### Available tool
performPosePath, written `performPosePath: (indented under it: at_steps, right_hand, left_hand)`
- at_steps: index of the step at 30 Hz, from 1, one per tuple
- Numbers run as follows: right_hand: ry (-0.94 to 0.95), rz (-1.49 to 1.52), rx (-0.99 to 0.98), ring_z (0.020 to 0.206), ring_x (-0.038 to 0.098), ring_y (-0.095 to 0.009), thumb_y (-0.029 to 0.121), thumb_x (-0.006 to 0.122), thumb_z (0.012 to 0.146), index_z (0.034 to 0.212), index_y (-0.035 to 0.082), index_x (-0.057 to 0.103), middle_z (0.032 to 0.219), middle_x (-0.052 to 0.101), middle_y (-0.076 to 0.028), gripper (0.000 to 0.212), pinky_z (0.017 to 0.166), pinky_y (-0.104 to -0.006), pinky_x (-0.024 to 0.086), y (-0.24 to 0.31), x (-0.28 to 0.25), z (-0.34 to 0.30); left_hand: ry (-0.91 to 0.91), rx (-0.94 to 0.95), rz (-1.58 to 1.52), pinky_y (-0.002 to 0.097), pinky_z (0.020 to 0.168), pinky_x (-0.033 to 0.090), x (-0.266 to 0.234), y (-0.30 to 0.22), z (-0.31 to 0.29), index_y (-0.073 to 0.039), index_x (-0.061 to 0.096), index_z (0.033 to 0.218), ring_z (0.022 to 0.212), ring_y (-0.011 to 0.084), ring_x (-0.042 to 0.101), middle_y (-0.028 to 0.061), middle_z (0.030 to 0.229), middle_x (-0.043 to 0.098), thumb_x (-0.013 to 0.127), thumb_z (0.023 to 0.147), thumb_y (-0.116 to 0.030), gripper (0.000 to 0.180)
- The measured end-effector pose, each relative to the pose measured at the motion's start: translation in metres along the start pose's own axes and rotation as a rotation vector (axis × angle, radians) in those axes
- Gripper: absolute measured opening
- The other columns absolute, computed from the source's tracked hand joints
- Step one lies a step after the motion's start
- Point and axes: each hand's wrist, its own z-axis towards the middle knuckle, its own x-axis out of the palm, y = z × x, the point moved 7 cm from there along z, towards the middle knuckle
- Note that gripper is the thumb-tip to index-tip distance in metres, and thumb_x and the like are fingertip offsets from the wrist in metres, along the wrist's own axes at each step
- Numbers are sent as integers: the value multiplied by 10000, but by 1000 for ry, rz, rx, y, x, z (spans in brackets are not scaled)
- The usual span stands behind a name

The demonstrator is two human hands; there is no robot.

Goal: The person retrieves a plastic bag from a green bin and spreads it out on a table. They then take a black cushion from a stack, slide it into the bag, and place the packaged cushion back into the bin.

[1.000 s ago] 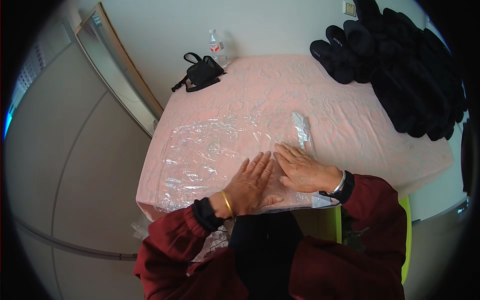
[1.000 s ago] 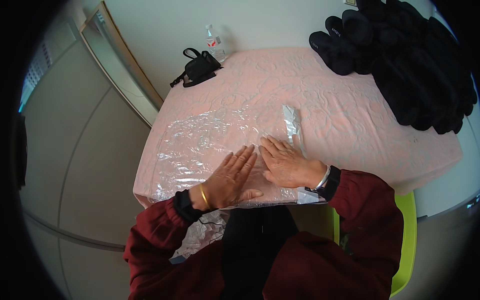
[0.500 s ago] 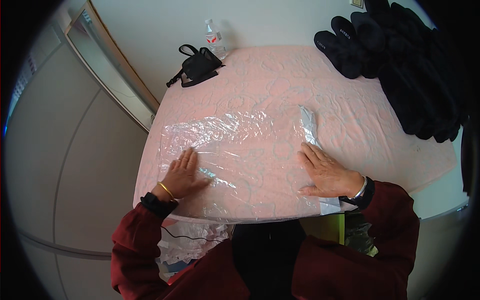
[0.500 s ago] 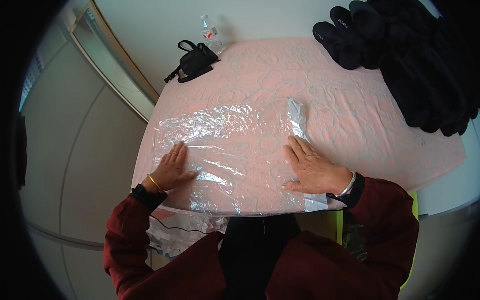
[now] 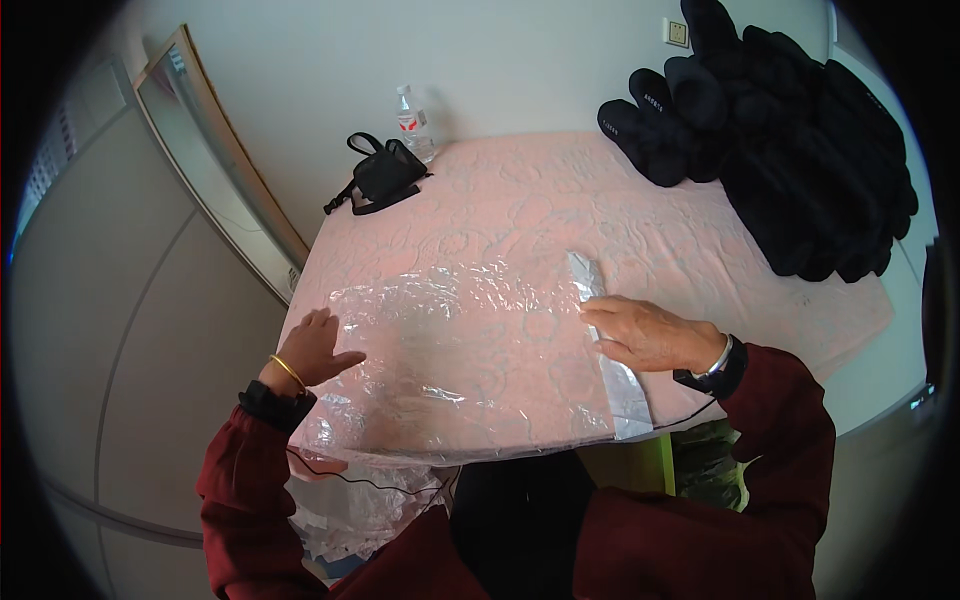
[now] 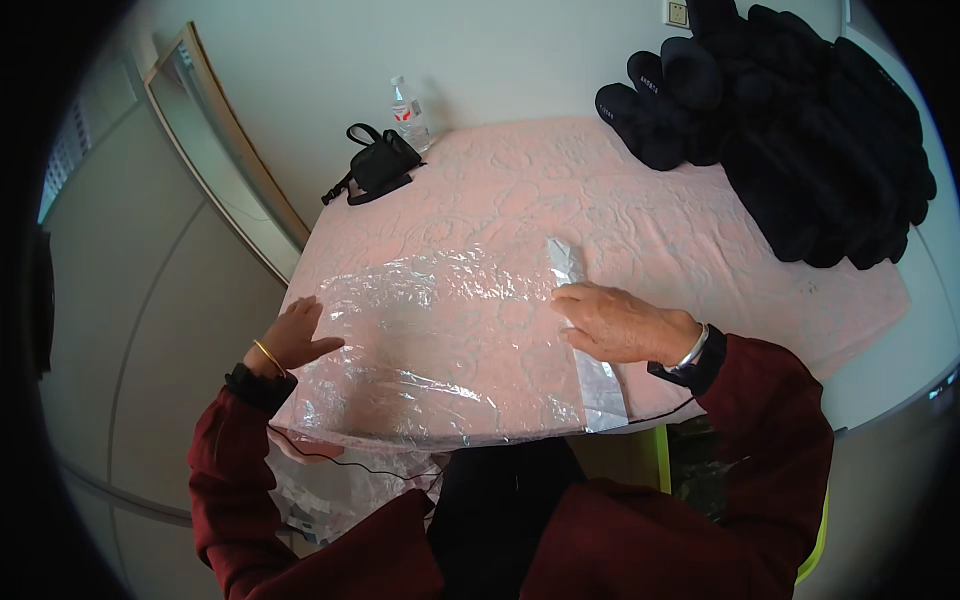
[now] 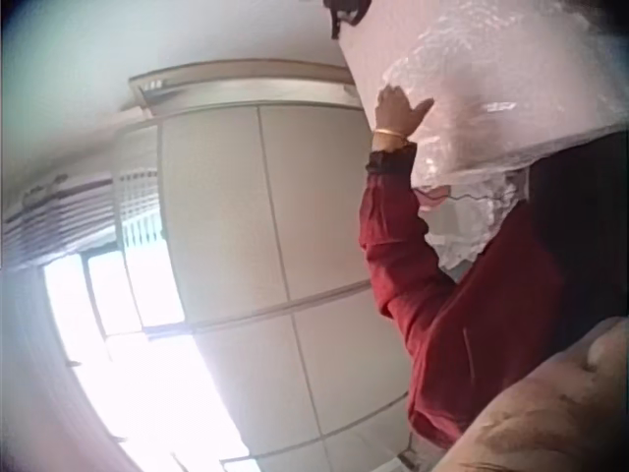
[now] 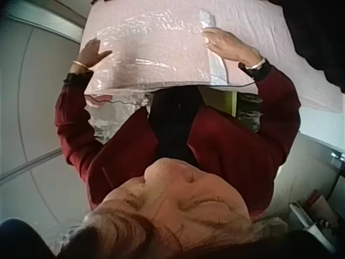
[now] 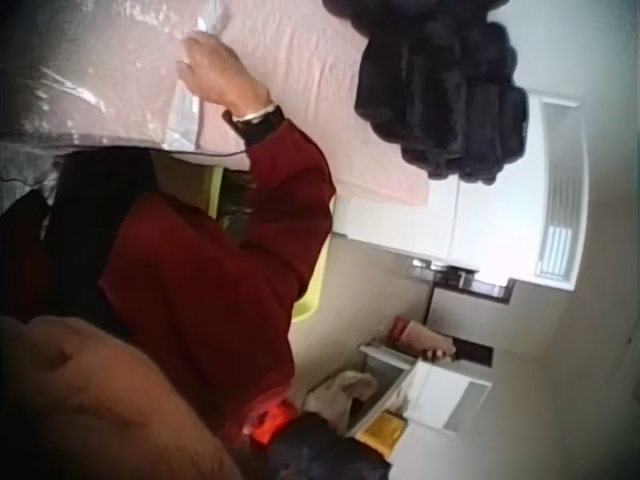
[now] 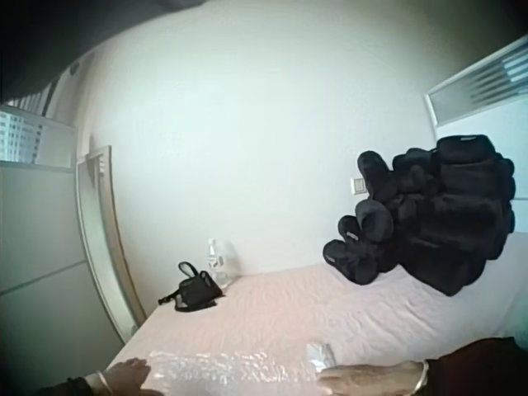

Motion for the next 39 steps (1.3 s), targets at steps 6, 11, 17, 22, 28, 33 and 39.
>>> performPosePath:
  at_steps: [6,11,17,22,28,33,39]
  right_hand:
    - [-78,-415,17,1288,450,-425,215,575,927,1286,-80,470,1377,453,-264,477,1060,-460,408,-33,11,45]
    - [-60,-355,140,1356,375,-425,325,561,935,1410,-27,410,1472,373,-234,610,1114,-528,335,-51,38,72]
    - [73,-284,236,1428,280,-394,487,542,939,1456,8,373,1535,312,-205,725,1122,-575,283,-61,43,59]
    - [65,-315,405,1445,268,-372,559,525,938,1509,12,294,1566,282,-197,823,1118,-596,273,-117,21,35]
    - [7,-346,551,1436,290,-370,586,503,940,1528,-9,256,1576,272,-209,873,1106,-602,287,-136,22,28]
    - [25,-396,578,1397,344,-370,566,528,930,1472,-41,330,1533,317,-239,837,1082,-576,337,-92,35,5]
    - [241,-309,416,1355,411,-379,476,525,958,1416,-67,404,1463,398,-243,720,1066,-533,379,-16,39,-12]
  left_hand:
    - [-335,515,-244,445,1179,303,-66,-154,17,132,386,1422,1411,442,357,337,1492,372,608,947,-518,835]
    - [-309,658,-201,447,1195,271,-6,-244,58,116,286,1485,1473,431,246,321,1567,249,489,964,-623,926]
    - [-63,598,31,583,1181,217,18,-224,45,54,185,1542,1501,433,178,291,1615,143,474,921,-700,1018]
    - [-75,433,-39,580,1181,206,30,-132,51,53,195,1542,1504,434,170,286,1619,137,538,856,-742,1105]
    - [-72,197,-79,448,1211,214,41,-48,38,126,226,1502,1493,441,193,329,1588,178,563,855,-722,1119]
    - [-80,227,-91,429,1211,230,54,-28,11,136,254,1488,1478,451,220,336,1576,205,600,846,-701,1110]
    - [106,233,17,419,1189,286,43,-11,-42,141,295,1466,1444,445,300,338,1542,283,660,847,-638,1061]
